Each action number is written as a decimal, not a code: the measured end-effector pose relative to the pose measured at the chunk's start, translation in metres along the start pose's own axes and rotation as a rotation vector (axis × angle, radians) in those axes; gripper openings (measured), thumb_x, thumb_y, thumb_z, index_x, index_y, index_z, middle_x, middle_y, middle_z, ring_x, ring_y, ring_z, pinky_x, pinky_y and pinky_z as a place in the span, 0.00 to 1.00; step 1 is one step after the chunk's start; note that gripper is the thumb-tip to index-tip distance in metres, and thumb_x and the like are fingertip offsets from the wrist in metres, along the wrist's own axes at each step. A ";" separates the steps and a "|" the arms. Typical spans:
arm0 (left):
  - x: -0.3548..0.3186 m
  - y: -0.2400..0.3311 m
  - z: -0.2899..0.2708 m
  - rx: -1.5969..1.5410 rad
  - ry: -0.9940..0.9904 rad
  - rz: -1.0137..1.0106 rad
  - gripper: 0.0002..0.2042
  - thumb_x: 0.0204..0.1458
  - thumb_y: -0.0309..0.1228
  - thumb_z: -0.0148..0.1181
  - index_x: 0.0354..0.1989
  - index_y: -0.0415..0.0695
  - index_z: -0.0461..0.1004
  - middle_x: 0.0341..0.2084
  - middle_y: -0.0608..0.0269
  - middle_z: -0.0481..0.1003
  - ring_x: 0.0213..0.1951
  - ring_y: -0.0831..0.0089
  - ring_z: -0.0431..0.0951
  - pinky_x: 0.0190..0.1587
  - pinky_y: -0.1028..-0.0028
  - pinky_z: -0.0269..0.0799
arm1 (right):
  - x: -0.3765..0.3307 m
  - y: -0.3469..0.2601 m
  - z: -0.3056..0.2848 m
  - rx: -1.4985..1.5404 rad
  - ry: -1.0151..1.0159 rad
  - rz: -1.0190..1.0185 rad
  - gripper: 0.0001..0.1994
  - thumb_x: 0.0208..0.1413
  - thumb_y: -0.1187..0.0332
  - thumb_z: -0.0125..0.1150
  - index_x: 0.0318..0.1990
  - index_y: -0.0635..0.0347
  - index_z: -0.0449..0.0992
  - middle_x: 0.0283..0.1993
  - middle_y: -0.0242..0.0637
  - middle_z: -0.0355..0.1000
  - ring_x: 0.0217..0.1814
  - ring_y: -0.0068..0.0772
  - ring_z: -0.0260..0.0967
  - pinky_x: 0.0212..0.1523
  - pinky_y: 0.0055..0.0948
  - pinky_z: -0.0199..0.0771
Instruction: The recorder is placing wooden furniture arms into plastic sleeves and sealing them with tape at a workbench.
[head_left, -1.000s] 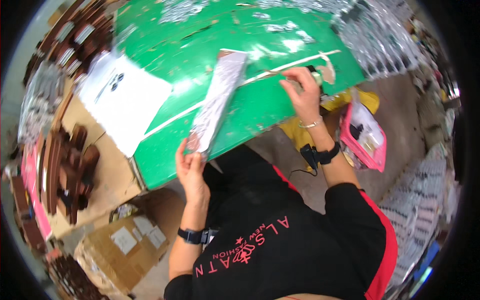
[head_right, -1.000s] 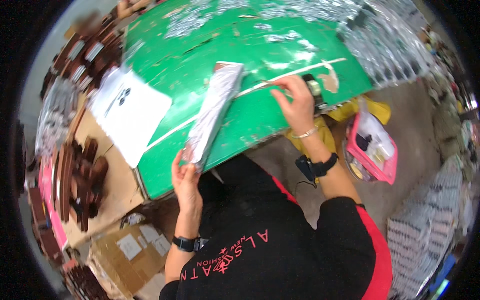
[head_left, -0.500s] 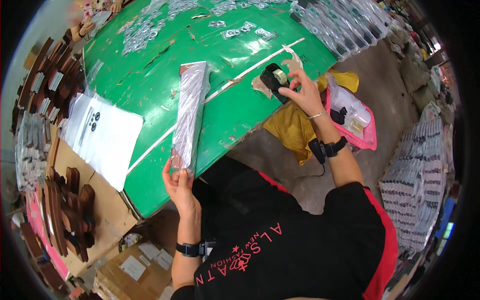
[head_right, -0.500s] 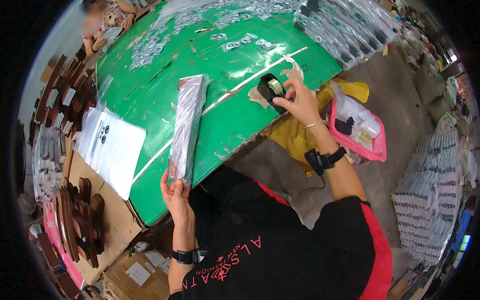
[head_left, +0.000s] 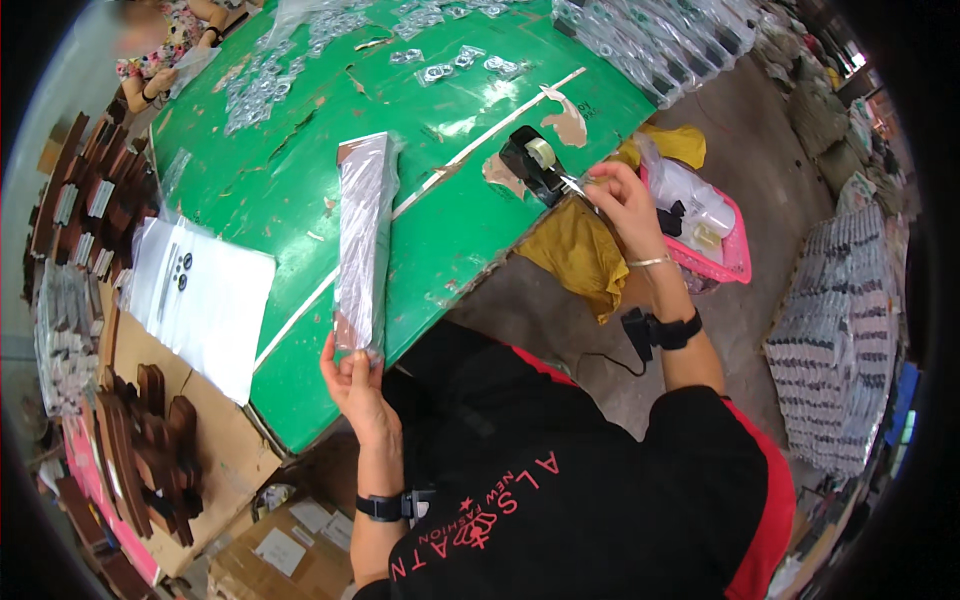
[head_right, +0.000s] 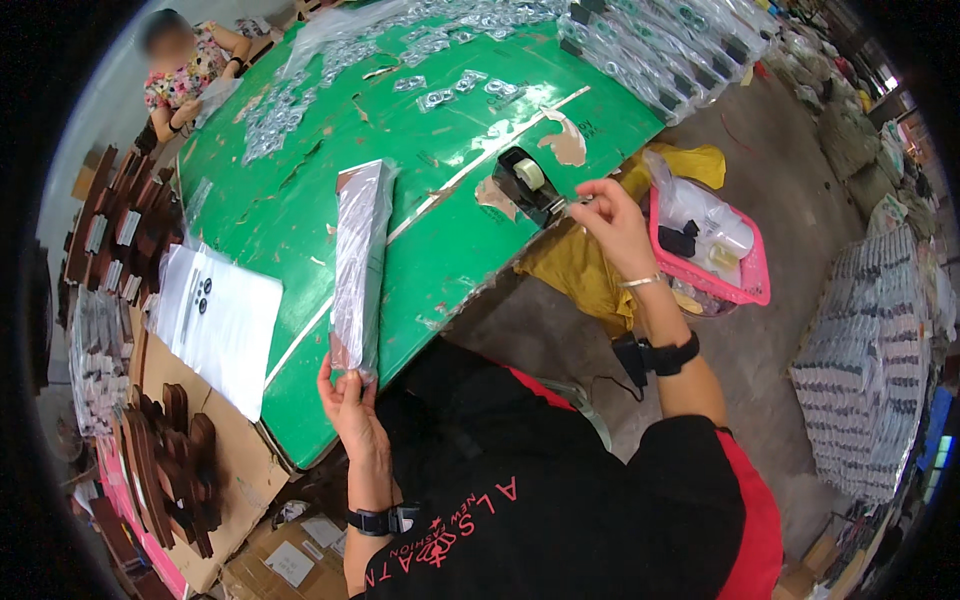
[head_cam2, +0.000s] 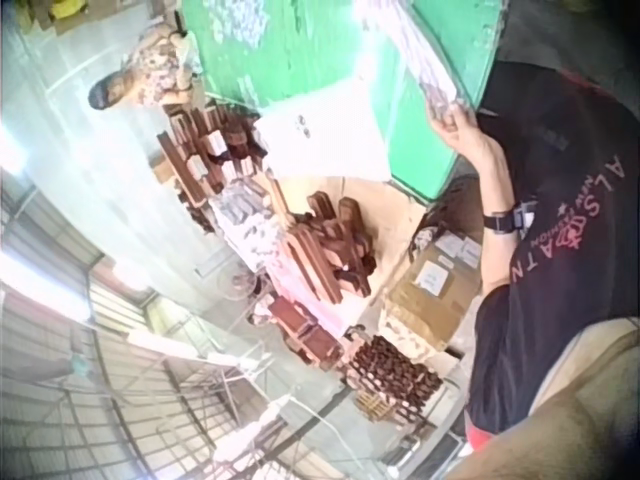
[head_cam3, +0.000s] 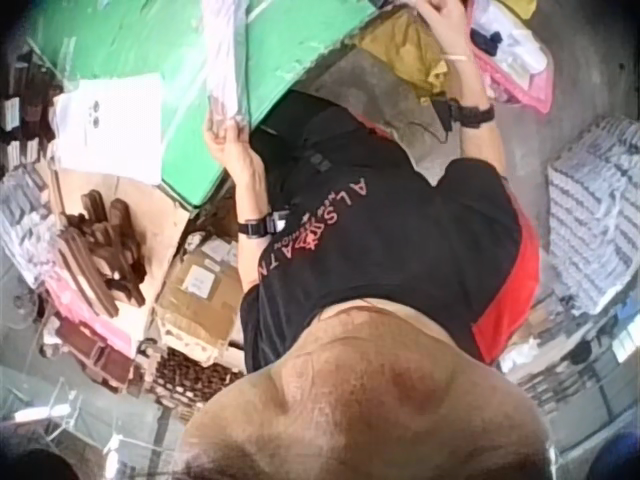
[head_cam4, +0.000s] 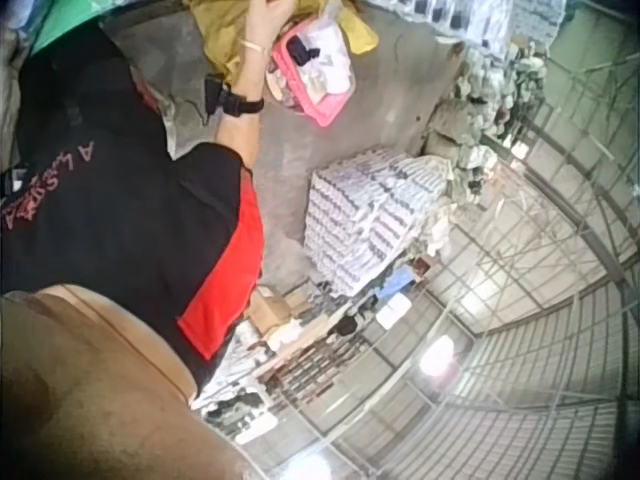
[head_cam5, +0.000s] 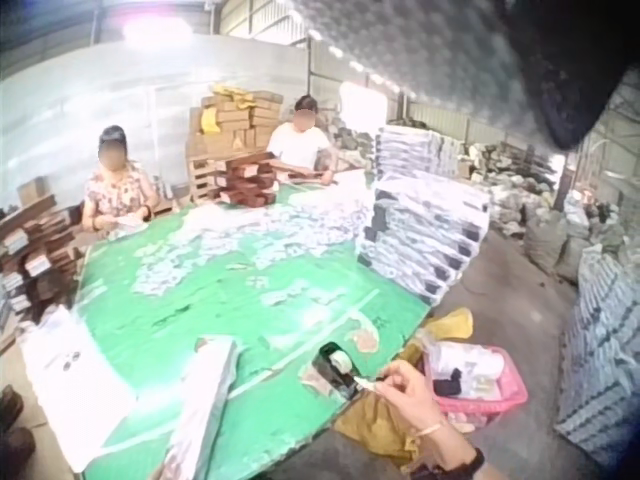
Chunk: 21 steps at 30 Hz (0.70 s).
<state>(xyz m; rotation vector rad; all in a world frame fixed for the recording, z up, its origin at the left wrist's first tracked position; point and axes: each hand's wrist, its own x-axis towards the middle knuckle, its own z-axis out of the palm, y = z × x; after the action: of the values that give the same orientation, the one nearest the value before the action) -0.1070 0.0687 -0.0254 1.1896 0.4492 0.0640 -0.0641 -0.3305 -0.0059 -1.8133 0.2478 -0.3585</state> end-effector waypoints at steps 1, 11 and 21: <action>0.001 0.000 -0.002 0.011 -0.015 0.003 0.24 0.60 0.23 0.57 0.64 0.48 0.60 0.41 0.68 0.75 0.46 0.76 0.76 0.51 0.68 0.75 | -0.008 0.008 -0.006 0.101 0.006 0.037 0.12 0.57 0.71 0.64 0.47 0.59 0.73 0.28 0.21 0.70 0.29 0.10 0.63 0.30 0.17 0.60; -0.004 0.006 0.009 0.009 0.035 -0.012 0.24 0.59 0.21 0.56 0.64 0.49 0.61 0.34 0.71 0.74 0.40 0.79 0.75 0.48 0.72 0.73 | -0.001 0.047 0.016 0.145 0.082 0.034 0.06 0.57 0.70 0.65 0.38 0.60 0.75 0.22 0.18 0.65 0.23 0.09 0.56 0.26 0.17 0.55; -0.009 -0.008 0.005 -0.002 0.044 0.009 0.23 0.60 0.24 0.56 0.63 0.48 0.62 0.31 0.72 0.73 0.36 0.82 0.73 0.43 0.79 0.71 | -0.035 0.013 0.063 0.039 -0.335 0.151 0.06 0.56 0.67 0.65 0.34 0.60 0.77 0.24 0.25 0.73 0.26 0.12 0.67 0.27 0.19 0.65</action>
<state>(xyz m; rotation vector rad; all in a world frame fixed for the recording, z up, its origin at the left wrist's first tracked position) -0.1151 0.0588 -0.0282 1.1904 0.4821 0.0987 -0.0736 -0.2654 -0.0374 -1.7713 0.1405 0.0475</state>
